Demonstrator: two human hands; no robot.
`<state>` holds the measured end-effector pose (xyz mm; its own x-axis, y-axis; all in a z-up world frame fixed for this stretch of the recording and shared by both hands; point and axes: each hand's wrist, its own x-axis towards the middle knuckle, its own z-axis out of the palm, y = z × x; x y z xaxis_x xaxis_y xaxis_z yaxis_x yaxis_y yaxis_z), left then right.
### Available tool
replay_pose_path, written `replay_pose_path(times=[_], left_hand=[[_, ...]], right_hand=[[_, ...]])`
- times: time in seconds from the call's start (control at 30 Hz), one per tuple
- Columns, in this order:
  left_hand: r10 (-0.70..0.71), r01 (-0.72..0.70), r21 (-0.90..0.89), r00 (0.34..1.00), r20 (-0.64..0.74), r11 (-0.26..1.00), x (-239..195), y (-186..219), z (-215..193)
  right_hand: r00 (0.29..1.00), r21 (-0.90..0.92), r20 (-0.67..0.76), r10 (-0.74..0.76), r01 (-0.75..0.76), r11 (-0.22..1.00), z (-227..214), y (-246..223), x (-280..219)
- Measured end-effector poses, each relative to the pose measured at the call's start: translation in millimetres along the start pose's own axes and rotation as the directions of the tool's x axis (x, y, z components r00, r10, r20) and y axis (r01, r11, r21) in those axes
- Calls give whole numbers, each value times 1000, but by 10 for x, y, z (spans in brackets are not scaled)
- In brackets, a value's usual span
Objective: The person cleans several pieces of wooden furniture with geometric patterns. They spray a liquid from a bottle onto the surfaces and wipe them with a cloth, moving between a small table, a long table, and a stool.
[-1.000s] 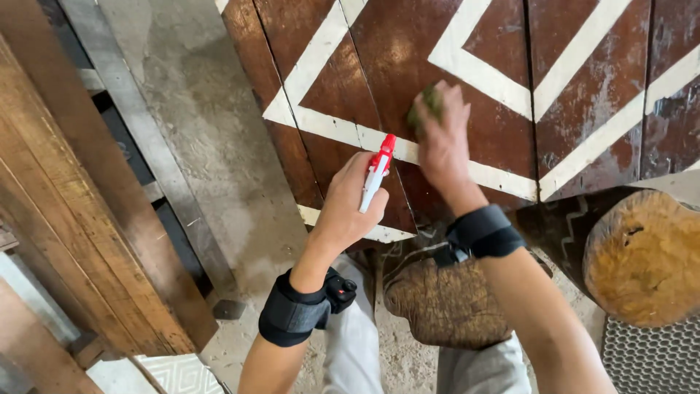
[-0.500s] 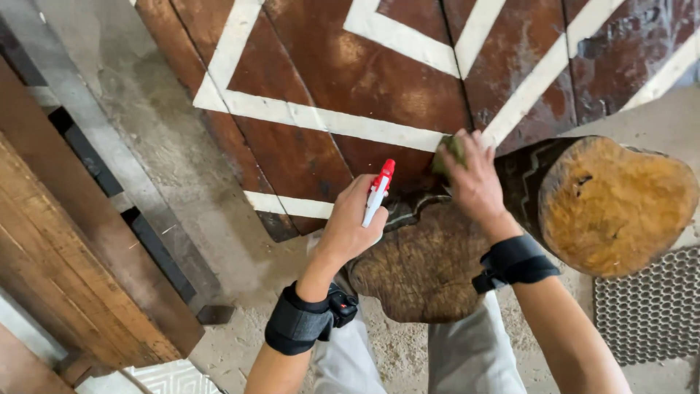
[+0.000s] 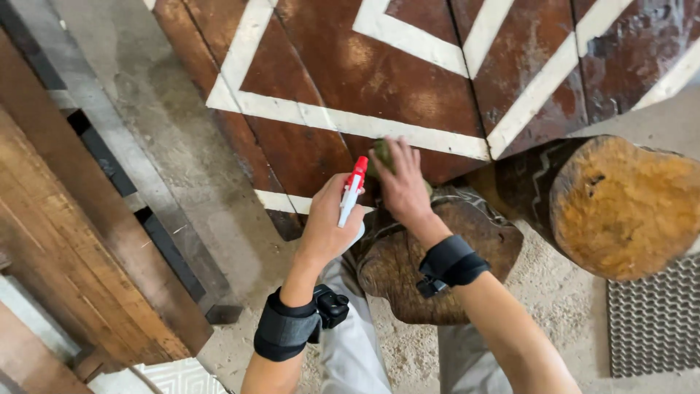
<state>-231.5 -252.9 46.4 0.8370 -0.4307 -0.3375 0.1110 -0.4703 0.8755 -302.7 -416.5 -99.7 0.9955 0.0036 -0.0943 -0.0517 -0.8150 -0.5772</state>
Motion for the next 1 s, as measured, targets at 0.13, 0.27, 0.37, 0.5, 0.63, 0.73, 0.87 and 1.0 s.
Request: replay_pose_path(times=[0.13,0.27,0.37,0.5,0.63,0.73,0.87,1.0], left_hand=[[29,-30,-15,998,-59,999,31,-111,-240],[-2,1,-10,995,-101,1000,138,-87,-391],[15,-16,-10,995,-101,1000,231,-72,-421],[40,-46,-53,995,-95,998,335,-187,-441],[-3,3,-51,1000,7,999,560,-183,-634],[103,-95,-87,991,84,992,690,-149,-916],[144,-148,11,975,167,989,955,-245,-1220],[169,-181,55,969,178,982,1019,-511,-1270]], right_hand=[[992,24,97,-77,75,997,15,-324,427],[975,-8,70,-209,210,978,-11,-249,944],[978,-91,33,-204,207,974,3,31,1329],[998,-61,-44,-49,46,997,-262,382,1706],[976,-104,-217,33,-56,993,-354,874,1768],[972,-61,-199,124,-138,989,-355,842,1547],[929,-109,-222,297,-327,939,-239,701,1302],[898,-72,-229,375,-399,914,-237,460,1080]])
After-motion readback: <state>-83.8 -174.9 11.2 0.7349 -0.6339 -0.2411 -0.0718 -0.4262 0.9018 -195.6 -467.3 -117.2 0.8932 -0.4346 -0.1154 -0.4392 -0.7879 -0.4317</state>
